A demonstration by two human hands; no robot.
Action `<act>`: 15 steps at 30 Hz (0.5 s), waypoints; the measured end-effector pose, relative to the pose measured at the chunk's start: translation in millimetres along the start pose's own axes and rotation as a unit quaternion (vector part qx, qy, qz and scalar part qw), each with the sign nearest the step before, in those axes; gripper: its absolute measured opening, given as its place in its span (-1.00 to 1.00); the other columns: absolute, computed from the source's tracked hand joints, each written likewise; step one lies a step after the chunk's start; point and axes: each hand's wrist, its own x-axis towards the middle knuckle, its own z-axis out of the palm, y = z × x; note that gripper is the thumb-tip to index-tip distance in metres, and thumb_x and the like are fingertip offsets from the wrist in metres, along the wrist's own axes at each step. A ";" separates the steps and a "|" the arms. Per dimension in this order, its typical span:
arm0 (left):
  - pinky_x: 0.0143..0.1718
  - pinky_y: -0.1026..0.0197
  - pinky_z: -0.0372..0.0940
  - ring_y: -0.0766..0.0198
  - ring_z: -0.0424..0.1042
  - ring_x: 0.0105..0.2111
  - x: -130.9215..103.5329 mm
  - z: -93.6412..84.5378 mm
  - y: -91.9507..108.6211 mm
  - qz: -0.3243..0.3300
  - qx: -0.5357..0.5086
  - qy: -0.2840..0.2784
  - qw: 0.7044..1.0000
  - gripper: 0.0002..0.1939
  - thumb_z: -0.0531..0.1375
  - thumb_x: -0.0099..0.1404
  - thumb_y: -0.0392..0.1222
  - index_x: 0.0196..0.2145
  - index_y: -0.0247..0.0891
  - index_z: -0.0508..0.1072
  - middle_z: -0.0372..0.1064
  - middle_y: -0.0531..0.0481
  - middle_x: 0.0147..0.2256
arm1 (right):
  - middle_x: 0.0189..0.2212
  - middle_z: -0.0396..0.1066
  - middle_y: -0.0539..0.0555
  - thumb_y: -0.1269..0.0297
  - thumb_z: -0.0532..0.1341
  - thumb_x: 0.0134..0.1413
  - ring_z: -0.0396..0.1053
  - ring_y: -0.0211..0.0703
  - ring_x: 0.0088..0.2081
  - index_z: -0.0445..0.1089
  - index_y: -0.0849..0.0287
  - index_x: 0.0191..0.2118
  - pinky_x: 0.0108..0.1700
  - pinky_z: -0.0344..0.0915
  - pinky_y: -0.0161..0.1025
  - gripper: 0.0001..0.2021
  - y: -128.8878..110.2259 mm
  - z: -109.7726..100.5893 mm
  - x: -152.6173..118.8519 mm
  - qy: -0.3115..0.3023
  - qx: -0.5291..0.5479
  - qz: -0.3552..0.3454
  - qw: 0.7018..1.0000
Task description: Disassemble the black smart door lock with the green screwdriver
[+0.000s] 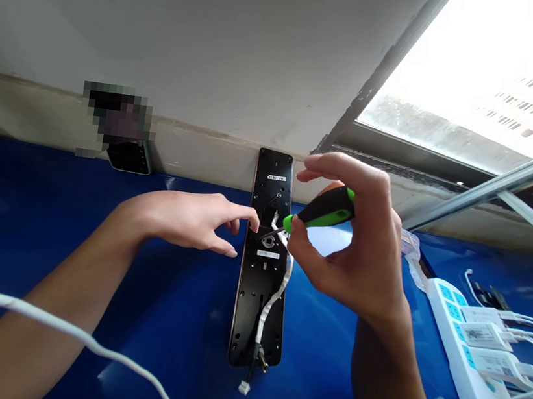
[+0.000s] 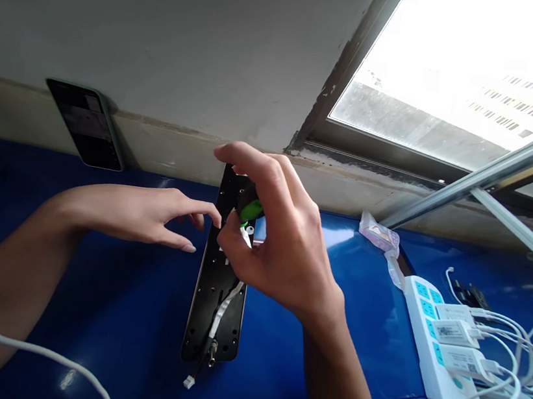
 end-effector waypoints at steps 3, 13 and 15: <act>-0.09 0.15 0.36 0.03 0.52 -0.06 -0.6 0.3 -0.4 -0.003 0.007 0.010 1.000 -0.49 0.25 0.31 0.11 0.18 0.06 0.40 0.51 -0.01 0.08 | -0.07 0.52 0.05 0.44 0.34 0.15 0.56 -0.04 -0.23 0.37 -0.12 0.15 -0.28 0.62 -0.11 -0.52 0.5 -0.8 -1.2 0.004 -0.018 0.008 1.000; -0.09 0.15 0.36 0.03 0.53 -0.06 -0.8 0.8 0.9 -0.007 0.012 0.008 1.000 -0.47 0.26 0.30 0.09 0.21 0.06 0.39 0.51 -0.03 0.07 | -0.02 0.53 0.05 0.41 0.31 0.17 0.58 -0.01 -0.19 0.31 -0.19 0.22 -0.26 0.63 -0.08 -0.45 -0.5 -1.8 0.0 -0.016 -0.031 -0.006 0.999; -0.09 0.15 0.36 0.03 0.52 -0.05 -0.8 1.1 0.6 -0.007 0.014 0.011 1.000 -0.46 0.27 0.29 0.11 0.20 0.06 0.40 0.51 -0.03 0.08 | -0.09 0.55 0.03 0.42 0.33 0.17 0.56 -0.07 -0.30 0.35 -0.17 0.17 -0.34 0.61 -0.13 -0.50 0.8 -1.6 -1.2 -0.005 -0.036 0.000 0.999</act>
